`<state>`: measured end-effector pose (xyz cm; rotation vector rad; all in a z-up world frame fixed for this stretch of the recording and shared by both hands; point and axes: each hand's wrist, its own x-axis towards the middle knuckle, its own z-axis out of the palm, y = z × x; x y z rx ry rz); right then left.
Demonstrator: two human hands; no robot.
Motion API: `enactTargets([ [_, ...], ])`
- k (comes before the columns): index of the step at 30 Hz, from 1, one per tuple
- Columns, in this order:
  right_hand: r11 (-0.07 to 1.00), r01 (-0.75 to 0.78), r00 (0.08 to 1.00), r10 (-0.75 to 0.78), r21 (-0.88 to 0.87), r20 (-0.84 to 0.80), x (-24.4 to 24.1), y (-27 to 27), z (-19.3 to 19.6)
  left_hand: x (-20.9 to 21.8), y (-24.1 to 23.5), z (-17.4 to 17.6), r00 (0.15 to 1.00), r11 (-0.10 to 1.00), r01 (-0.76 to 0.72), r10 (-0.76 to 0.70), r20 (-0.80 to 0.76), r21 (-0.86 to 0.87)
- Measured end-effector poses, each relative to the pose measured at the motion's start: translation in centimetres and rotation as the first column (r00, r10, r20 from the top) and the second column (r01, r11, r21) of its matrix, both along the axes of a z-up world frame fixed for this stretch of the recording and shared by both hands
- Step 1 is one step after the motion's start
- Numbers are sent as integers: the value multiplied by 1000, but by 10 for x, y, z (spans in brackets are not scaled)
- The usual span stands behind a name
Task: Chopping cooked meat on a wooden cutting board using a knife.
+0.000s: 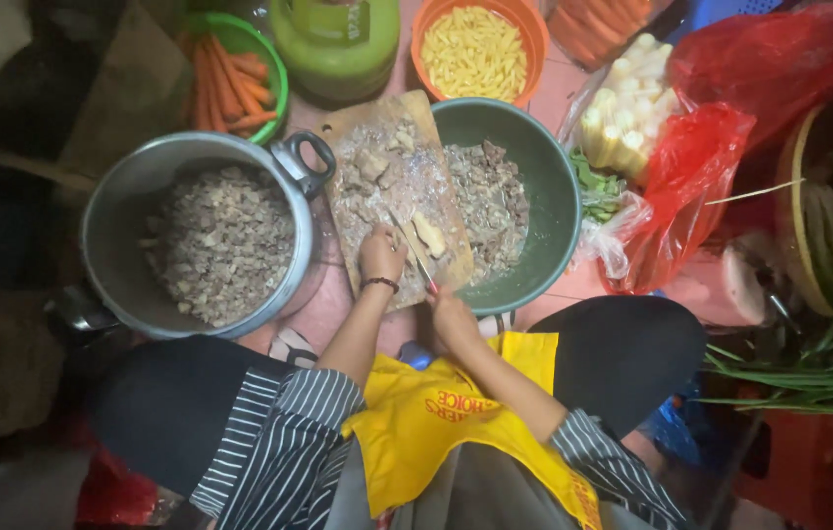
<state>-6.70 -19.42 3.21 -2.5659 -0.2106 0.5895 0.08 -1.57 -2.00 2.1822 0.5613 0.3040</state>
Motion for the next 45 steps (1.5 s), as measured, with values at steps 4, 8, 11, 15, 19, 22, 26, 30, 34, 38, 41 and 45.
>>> enactTargets([
  [4,1000,-3,1000,3,9,-31,-40,-41,12,2,1,-10,991,993,4,-19,-135,-115],
  [8,991,-60,997,54,117,54,-48,-62,30,3,-9,9,999,992,-36,37,2,-118],
  [11,992,-24,991,7,126,135,-43,-69,37,-7,-16,29,1000,999,18,-19,18,37],
  [15,998,62,992,-63,13,110,-27,-73,37,-13,-24,49,992,991,115,-111,-63,65],
  [19,1000,-1,995,3,-18,98,-21,-71,23,-23,-36,90,938,979,196,-171,-302,56],
  [22,999,-15,996,19,-38,91,-12,-67,15,-19,-30,35,982,946,185,-170,-79,266],
  [26,998,47,998,-45,-40,49,3,-54,18,-21,1,21,964,909,236,-175,-198,344],
  [30,995,19,999,-15,-97,36,29,-42,18,-22,13,49,960,873,213,-104,-259,438],
  [34,987,-51,996,62,-152,69,21,-45,15,-26,16,59,945,928,248,-169,-282,276],
  [38,984,-71,996,78,-162,32,10,-48,20,-26,9,62,961,947,255,-226,-159,197],
  [41,980,-36,999,33,-195,-22,6,-38,38,-27,2,76,952,905,284,-227,-204,317],
  [45,986,36,998,-27,-161,57,-6,-44,19,-25,-1,64,957,788,287,-254,-136,545],
])
